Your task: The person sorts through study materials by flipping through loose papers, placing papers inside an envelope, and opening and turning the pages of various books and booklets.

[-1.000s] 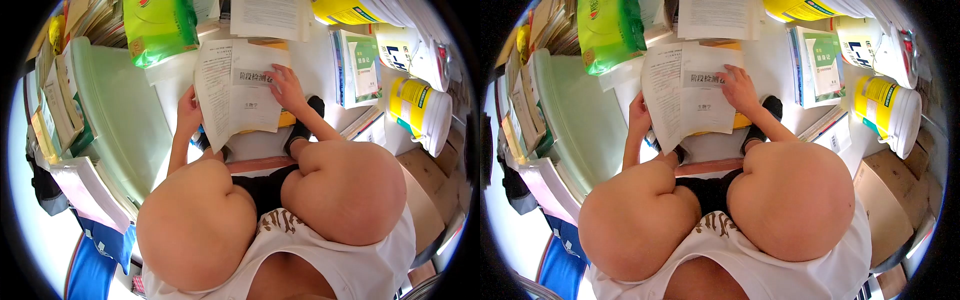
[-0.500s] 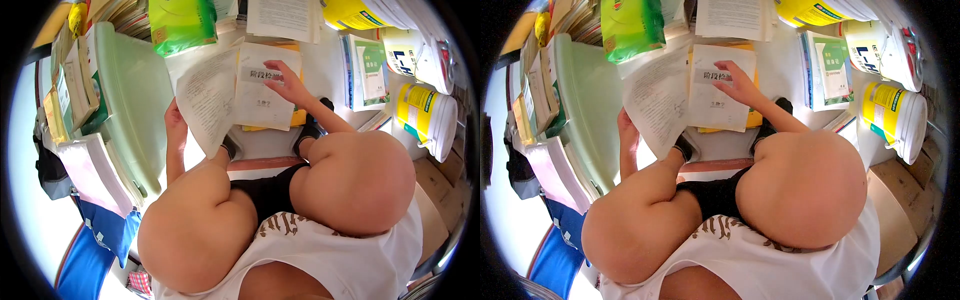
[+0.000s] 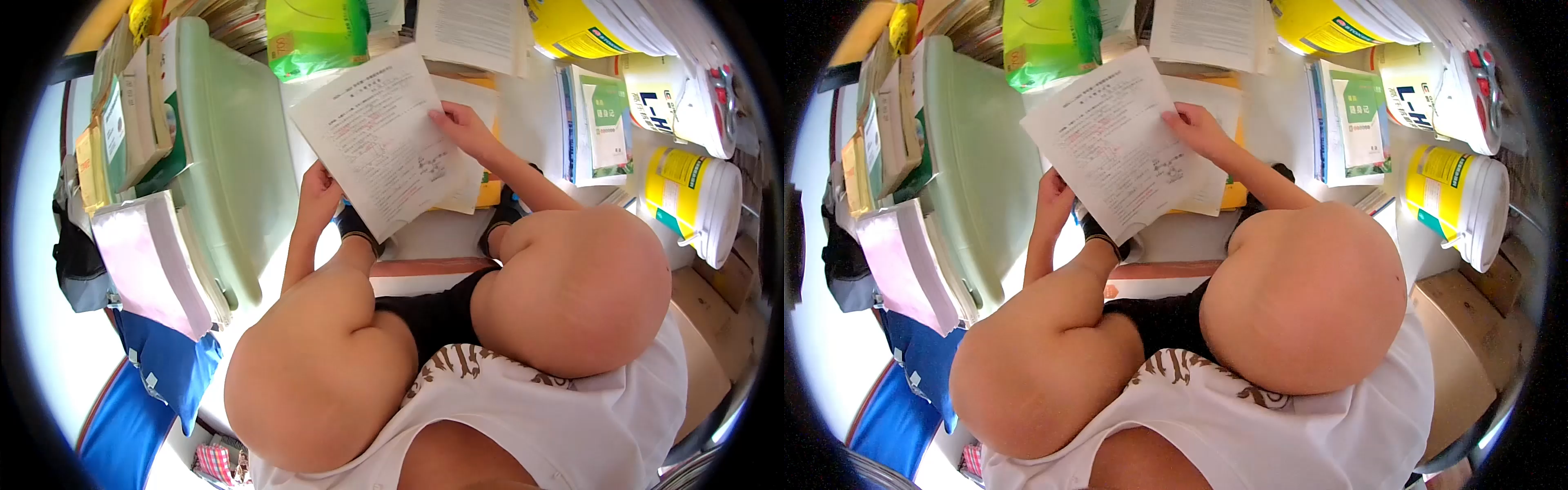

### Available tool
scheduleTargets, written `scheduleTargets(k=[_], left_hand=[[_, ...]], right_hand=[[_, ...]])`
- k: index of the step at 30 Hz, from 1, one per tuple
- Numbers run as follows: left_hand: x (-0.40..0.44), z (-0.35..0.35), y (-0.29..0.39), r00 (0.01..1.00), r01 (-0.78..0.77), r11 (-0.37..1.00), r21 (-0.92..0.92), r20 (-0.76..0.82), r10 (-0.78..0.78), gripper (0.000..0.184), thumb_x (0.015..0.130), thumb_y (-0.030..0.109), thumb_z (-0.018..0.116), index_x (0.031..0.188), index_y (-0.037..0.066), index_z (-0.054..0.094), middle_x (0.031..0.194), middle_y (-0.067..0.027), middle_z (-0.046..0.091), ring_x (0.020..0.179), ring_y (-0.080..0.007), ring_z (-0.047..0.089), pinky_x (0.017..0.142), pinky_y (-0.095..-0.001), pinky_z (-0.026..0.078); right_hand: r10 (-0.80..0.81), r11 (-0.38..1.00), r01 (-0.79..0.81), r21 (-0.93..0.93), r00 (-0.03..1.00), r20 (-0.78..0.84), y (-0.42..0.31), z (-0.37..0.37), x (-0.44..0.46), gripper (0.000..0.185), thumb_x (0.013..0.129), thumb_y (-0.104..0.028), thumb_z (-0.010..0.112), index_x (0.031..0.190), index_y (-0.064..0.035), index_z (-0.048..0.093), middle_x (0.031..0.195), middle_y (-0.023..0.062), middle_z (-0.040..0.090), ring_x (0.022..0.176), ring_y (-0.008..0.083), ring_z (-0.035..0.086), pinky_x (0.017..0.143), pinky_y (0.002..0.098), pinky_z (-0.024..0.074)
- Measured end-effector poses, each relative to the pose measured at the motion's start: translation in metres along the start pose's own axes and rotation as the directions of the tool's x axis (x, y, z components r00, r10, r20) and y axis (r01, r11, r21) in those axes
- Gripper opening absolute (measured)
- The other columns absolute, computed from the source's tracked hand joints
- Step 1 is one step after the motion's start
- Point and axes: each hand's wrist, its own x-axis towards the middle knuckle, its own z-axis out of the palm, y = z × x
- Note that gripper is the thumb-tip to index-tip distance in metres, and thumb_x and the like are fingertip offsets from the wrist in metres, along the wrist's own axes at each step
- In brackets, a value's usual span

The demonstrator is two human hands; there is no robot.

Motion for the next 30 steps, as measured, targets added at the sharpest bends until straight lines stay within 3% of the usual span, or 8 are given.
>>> scheduleTargets(k=[3, 5, 11, 13, 15, 18, 24, 30], left_hand=[[0.014, 0.016, -0.015, 0.997, 0.043, 0.997, -0.067, 0.072, -0.039, 0.031, 0.096, 0.005, 0.063, 0.125, -0.005, 0.060, 0.109, -0.0088, 0.072, 0.094, -0.0123, 0.068, 0.082, -0.0273, 0.054], [0.026, 0.021, -0.019, 0.982, 0.130, 0.985, 0.114, 0.122, -0.143, 0.031, 0.095, 0.007, 0.064, 0.125, -0.003, 0.061, 0.106, -0.0086, 0.072, 0.092, -0.0112, 0.067, 0.080, -0.0265, 0.053], [0.063, 0.063, 0.007, 0.984, -0.016, 0.958, 0.286, 0.176, -0.036, 0.032, 0.098, 0.016, 0.061, 0.124, -0.003, 0.060, 0.108, -0.0100, 0.071, 0.097, -0.0160, 0.065, 0.086, -0.0314, 0.052], [0.074, 0.076, 0.014, 0.967, -0.124, 0.981, 0.151, 0.240, 0.086, 0.033, 0.099, 0.013, 0.059, 0.127, -0.004, 0.059, 0.114, -0.0095, 0.070, 0.104, -0.0154, 0.063, 0.089, -0.0300, 0.051], [0.081, 0.083, 0.014, 0.961, -0.186, 0.963, 0.196, 0.239, 0.137, 0.031, 0.100, 0.015, 0.058, 0.126, -0.002, 0.061, 0.103, -0.0109, 0.071, 0.092, -0.0134, 0.063, 0.083, -0.0299, 0.051], [0.083, 0.087, 0.031, 0.948, -0.110, 0.936, 0.334, 0.320, -0.003, 0.033, 0.100, 0.016, 0.058, 0.129, -0.001, 0.060, 0.095, -0.0101, 0.071, 0.085, -0.0122, 0.063, 0.079, -0.0292, 0.052], [0.078, 0.082, 0.022, 0.949, -0.248, 0.931, 0.266, 0.261, 0.178, 0.032, 0.099, 0.019, 0.061, 0.125, 0.001, 0.061, 0.083, -0.0082, 0.066, 0.074, -0.0116, 0.057, 0.069, -0.0291, 0.048], [0.070, 0.081, 0.027, 0.941, -0.235, 0.909, 0.346, 0.314, 0.124, 0.035, 0.100, 0.025, 0.063, 0.125, 0.001, 0.062, 0.090, -0.0125, 0.071, 0.078, -0.0143, 0.062, 0.075, -0.0314, 0.052]], right_hand=[[-0.025, 0.914, -0.022, -0.405, 0.994, -0.111, 0.023, -0.018, -0.015, 0.051, 0.100, -0.033, 0.063, 0.138, -0.0006, 0.053, 0.118, 0.0170, 0.067, 0.099, 0.0255, 0.066, 0.090, 0.0379, 0.0524], [-0.370, 0.735, 0.121, -0.667, 0.896, -0.245, 0.011, -0.013, -0.029, 0.069, 0.098, -0.040, 0.066, 0.148, -0.0003, 0.040, 0.141, 0.0293, 0.049, 0.121, 0.0405, 0.057, 0.102, 0.0463, 0.0479], [-0.349, 0.643, 0.232, -0.730, 0.937, -0.009, -0.048, 0.025, -0.046, 0.102, 0.088, -0.057, 0.072, 0.156, 0.0012, 0.023, 0.156, 0.0352, 0.029, 0.145, 0.0501, 0.031, 0.118, 0.0500, 0.0352], [-0.373, 0.645, 0.264, -0.717, 0.928, 0.006, -0.051, 0.027, -0.044, 0.094, 0.090, -0.043, 0.075, 0.158, -0.0042, 0.023, 0.160, 0.0276, 0.028, 0.146, 0.0447, 0.036, 0.112, 0.0490, 0.0425], [-0.151, 0.919, 0.168, -0.357, 0.986, 0.075, -0.049, 0.024, -0.040, 0.094, 0.090, -0.042, 0.074, 0.159, -0.0049, 0.022, 0.158, 0.0261, 0.034, 0.142, 0.0417, 0.043, 0.104, 0.0461, 0.0511], [-0.248, 0.843, 0.262, -0.469, 0.964, 0.093, -0.046, 0.014, -0.045, 0.094, 0.091, -0.040, 0.073, 0.160, -0.0049, 0.020, 0.155, 0.0243, 0.041, 0.135, 0.0385, 0.052, 0.098, 0.0433, 0.0560], [-0.055, 0.966, 0.064, -0.249, 0.997, 0.045, -0.063, 0.019, -0.058, 0.085, 0.092, -0.030, 0.071, 0.160, -0.0081, 0.024, 0.151, 0.0227, 0.048, 0.116, 0.0367, 0.067, 0.096, 0.0435, 0.0566], [-0.111, 0.830, 0.090, -0.550, 0.994, -0.005, -0.051, 0.015, -0.060, 0.069, 0.096, -0.030, 0.067, 0.152, -0.0041, 0.036, 0.130, 0.0225, 0.065, 0.103, 0.0327, 0.071, 0.088, 0.0401, 0.0560]])
